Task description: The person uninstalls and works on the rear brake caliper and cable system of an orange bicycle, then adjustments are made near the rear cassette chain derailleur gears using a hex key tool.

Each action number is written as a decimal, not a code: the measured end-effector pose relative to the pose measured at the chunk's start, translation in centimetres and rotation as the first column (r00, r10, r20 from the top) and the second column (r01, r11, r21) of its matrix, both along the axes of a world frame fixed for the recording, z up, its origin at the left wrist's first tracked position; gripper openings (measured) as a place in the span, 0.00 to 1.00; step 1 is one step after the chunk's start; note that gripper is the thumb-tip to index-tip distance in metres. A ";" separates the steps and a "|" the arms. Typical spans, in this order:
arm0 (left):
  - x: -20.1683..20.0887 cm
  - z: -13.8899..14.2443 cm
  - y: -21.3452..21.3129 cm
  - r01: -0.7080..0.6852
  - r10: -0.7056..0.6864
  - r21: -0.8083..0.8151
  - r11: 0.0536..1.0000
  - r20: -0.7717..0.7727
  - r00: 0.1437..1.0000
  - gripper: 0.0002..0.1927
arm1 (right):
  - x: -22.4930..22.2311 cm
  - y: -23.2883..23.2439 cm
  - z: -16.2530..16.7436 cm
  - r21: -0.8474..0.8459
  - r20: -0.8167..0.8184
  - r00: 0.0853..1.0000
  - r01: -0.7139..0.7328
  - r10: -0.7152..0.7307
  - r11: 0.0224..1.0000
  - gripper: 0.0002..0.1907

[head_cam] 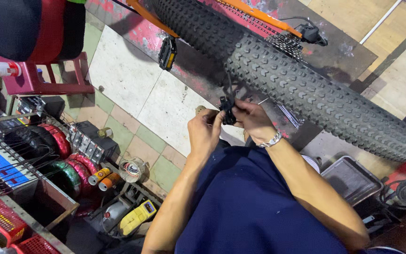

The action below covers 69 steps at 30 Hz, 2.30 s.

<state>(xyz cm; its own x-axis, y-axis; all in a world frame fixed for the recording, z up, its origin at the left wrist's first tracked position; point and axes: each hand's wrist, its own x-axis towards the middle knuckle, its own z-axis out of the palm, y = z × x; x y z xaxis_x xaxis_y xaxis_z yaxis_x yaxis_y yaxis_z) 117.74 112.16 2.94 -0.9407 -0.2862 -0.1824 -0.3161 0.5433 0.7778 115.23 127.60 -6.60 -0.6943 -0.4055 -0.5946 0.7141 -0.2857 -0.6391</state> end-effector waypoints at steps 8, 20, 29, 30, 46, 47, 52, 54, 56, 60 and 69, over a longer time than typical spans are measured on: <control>1.3 0.9 1.3 -0.267 0.265 0.178 0.947 0.035 0.964 0.09 | 0.8 1.2 1.6 -0.137 -0.240 0.966 -0.133 0.098 0.982 0.26; 1.7 2.2 0.0 0.067 -0.076 -0.039 0.997 -0.290 0.954 0.08 | 0.4 1.0 2.3 -0.071 -0.259 0.962 -0.113 0.091 0.991 0.32; -0.3 3.4 -1.3 0.325 -0.333 -0.091 0.941 -0.109 0.936 0.11 | 0.2 1.4 2.8 -0.032 -0.348 0.931 -0.134 0.114 0.991 0.36; -0.4 3.4 -1.4 0.338 -0.349 -0.115 0.934 -0.095 0.932 0.11 | 0.3 1.4 2.9 -0.043 -0.321 0.941 -0.127 0.107 0.991 0.36; -1.6 2.4 -1.3 0.411 -0.415 -0.278 0.868 0.045 0.909 0.11 | 0.3 1.2 4.1 0.105 -0.289 0.940 -0.159 0.183 0.982 0.33; -1.7 2.3 -1.3 0.413 -0.420 -0.291 0.863 0.041 0.906 0.11 | 0.3 1.1 3.9 0.078 -0.326 0.930 -0.153 0.170 0.985 0.32; -1.6 2.1 -1.2 0.399 -0.409 -0.260 0.879 0.017 0.912 0.11 | 0.4 1.2 3.4 0.099 -0.309 0.935 -0.152 0.175 0.983 0.34; -1.5 2.0 -1.3 0.399 -0.411 -0.261 0.879 0.008 0.912 0.11 | 0.5 1.2 3.2 0.124 -0.335 0.923 -0.155 0.189 0.980 0.33; -1.5 1.9 -1.3 0.397 -0.414 -0.264 0.879 -0.012 0.910 0.11 | 0.6 1.1 2.9 0.139 -0.348 0.917 -0.158 0.198 0.978 0.34; -1.6 1.7 -1.3 0.404 -0.421 -0.282 0.870 0.000 0.907 0.11 | 0.7 0.9 2.3 0.116 -0.323 0.929 -0.151 0.181 0.982 0.36; -0.2 1.8 -0.9 0.025 -0.041 0.264 0.964 0.058 0.997 0.10 | 0.9 1.4 2.8 0.009 -0.237 0.969 -0.074 0.074 0.997 0.33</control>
<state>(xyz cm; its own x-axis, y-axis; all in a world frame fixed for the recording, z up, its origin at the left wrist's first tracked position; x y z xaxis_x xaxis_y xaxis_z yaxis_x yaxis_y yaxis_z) 117.53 111.21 4.70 -0.9332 -0.1892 -0.3056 -0.3538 0.3333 0.8739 116.09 128.95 -3.84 -0.7834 -0.4610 -0.4169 0.5617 -0.2379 -0.7924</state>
